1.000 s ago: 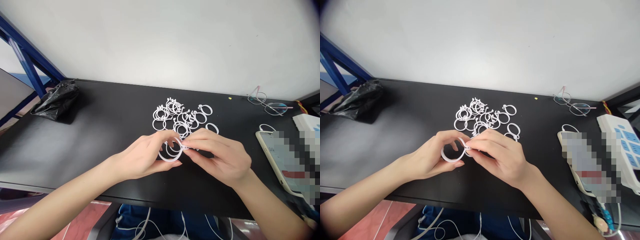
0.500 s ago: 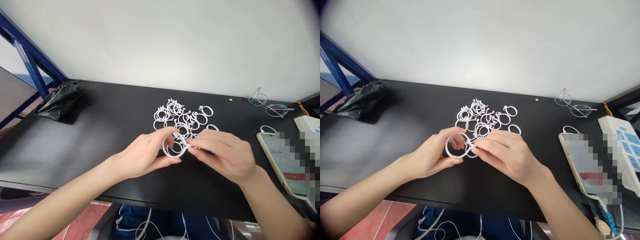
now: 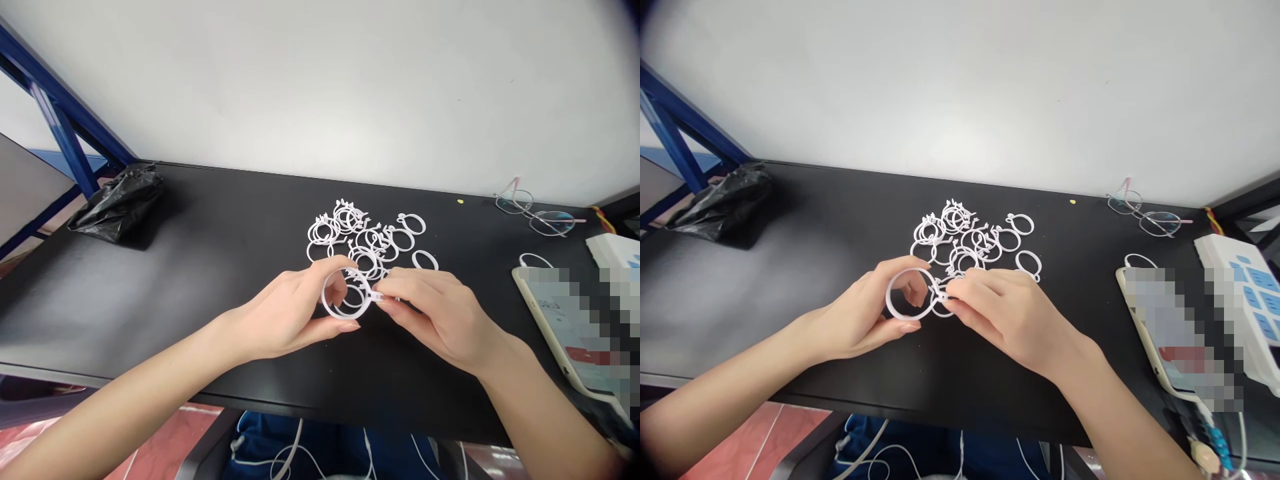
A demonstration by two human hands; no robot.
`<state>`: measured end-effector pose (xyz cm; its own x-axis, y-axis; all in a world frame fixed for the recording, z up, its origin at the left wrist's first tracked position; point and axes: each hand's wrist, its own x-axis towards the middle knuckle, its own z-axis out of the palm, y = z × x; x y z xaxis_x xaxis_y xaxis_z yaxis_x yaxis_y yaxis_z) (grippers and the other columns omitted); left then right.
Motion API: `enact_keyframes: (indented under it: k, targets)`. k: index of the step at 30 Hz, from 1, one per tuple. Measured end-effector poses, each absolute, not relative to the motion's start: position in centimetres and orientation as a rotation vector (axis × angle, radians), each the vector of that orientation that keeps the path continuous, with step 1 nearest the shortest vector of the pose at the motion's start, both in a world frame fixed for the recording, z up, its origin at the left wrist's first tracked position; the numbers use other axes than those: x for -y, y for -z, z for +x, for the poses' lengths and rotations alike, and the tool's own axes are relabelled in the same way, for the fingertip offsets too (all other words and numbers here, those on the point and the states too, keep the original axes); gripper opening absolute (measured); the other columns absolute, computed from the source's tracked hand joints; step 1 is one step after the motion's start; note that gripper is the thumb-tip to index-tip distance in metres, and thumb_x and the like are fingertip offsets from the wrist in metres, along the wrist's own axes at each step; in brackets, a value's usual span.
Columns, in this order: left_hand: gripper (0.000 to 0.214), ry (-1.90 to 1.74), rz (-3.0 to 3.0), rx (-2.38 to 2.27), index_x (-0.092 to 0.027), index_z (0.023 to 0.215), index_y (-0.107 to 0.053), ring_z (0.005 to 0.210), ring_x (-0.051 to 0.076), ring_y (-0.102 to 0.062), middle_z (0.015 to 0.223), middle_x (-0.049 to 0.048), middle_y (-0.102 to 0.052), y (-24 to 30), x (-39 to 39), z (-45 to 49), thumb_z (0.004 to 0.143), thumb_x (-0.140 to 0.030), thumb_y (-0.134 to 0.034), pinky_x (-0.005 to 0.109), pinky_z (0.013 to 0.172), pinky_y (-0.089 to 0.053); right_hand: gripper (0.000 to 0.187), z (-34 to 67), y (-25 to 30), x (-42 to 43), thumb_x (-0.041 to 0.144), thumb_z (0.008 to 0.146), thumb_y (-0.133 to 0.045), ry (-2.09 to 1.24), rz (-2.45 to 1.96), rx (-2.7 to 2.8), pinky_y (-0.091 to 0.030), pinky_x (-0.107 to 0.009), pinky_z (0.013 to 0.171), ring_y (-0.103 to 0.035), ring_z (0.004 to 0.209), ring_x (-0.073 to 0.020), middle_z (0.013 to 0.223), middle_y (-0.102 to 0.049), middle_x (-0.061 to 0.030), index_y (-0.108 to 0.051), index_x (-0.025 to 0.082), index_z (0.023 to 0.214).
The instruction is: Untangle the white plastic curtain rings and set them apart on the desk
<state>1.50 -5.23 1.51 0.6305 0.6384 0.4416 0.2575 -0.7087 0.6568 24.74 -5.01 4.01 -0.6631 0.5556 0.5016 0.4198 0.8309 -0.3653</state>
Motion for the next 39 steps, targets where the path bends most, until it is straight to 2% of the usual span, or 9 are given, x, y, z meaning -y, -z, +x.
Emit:
enact_keyframes:
  k: [6,11,39]
  targets:
    - [0.047,-0.926,2.376,-0.694,-0.018,0.133,-0.031,0.065,0.013,-0.056,0.076,-0.0005,-0.057,-1.43,5.25,1.59,0.097,-0.047,-0.044,0.024,0.063,-0.05,0.008,24.88,-4.03,5.15,0.017,0.097,-0.05,-0.229,-0.671,2.398,-0.042,-0.022,0.054,-0.055,0.058,-0.0109,0.068,-0.061,0.0013,-0.056,0.019,0.092]
    - [0.047,-0.912,2.416,-0.684,-0.017,0.132,-0.031,0.059,0.011,-0.052,0.073,-0.0018,-0.055,-1.6,5.18,1.54,0.099,-0.049,-0.038,0.022,0.058,-0.047,0.007,24.85,-4.03,5.32,0.016,0.097,-0.051,-0.244,-0.665,2.389,-0.041,-0.022,0.054,-0.052,0.056,-0.0104,0.067,-0.059,0.0019,-0.056,0.018,0.093]
    - [0.048,-0.976,2.373,-0.63,-0.016,0.132,-0.029,0.055,0.009,-0.05,0.065,-0.0058,-0.049,-1.23,5.26,1.75,0.099,-0.049,-0.038,0.019,0.054,-0.043,0.01,24.4,-4.2,5.45,0.014,0.097,-0.05,-0.243,-0.639,2.37,-0.046,-0.023,0.056,-0.057,0.058,-0.0114,0.066,-0.062,0.0005,-0.056,0.017,0.089]
